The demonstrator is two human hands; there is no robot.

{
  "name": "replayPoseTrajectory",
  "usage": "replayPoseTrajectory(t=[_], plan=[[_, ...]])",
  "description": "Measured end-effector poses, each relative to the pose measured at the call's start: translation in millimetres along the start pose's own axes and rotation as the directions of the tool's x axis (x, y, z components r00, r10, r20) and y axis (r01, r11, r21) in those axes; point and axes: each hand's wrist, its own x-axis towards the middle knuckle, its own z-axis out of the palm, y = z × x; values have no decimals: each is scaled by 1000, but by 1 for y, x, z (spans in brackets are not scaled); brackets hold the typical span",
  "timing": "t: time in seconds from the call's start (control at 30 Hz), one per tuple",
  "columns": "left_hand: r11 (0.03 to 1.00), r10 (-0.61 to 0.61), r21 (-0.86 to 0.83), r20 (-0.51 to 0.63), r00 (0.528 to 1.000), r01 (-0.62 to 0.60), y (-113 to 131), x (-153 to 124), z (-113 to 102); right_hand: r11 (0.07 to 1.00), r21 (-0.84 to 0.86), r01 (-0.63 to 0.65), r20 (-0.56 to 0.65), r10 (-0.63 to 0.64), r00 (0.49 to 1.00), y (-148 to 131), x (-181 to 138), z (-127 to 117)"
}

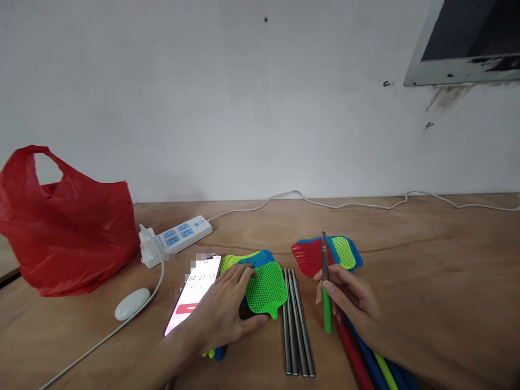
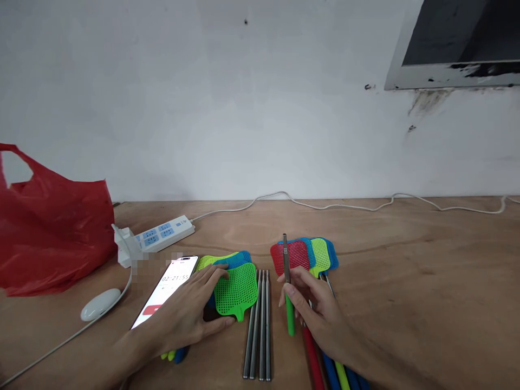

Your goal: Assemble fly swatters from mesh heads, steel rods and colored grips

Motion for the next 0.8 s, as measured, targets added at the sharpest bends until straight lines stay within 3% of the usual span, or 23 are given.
replayPoseTrajectory(t=[0.17,0.43,0.8], plan=[[998,-23,-58,-29,999,21,-1,-1,0,999,4,-35,8,35,999,1,-1,0],[980,-139,-141,25,990,141,3,2,-4,998,-34,58,-106,-61,992,2,1,-2],[976,-105,-195,-27,994,98,-2,4,2,998,-57,26,-100,-32,994,3,-4,-1]])
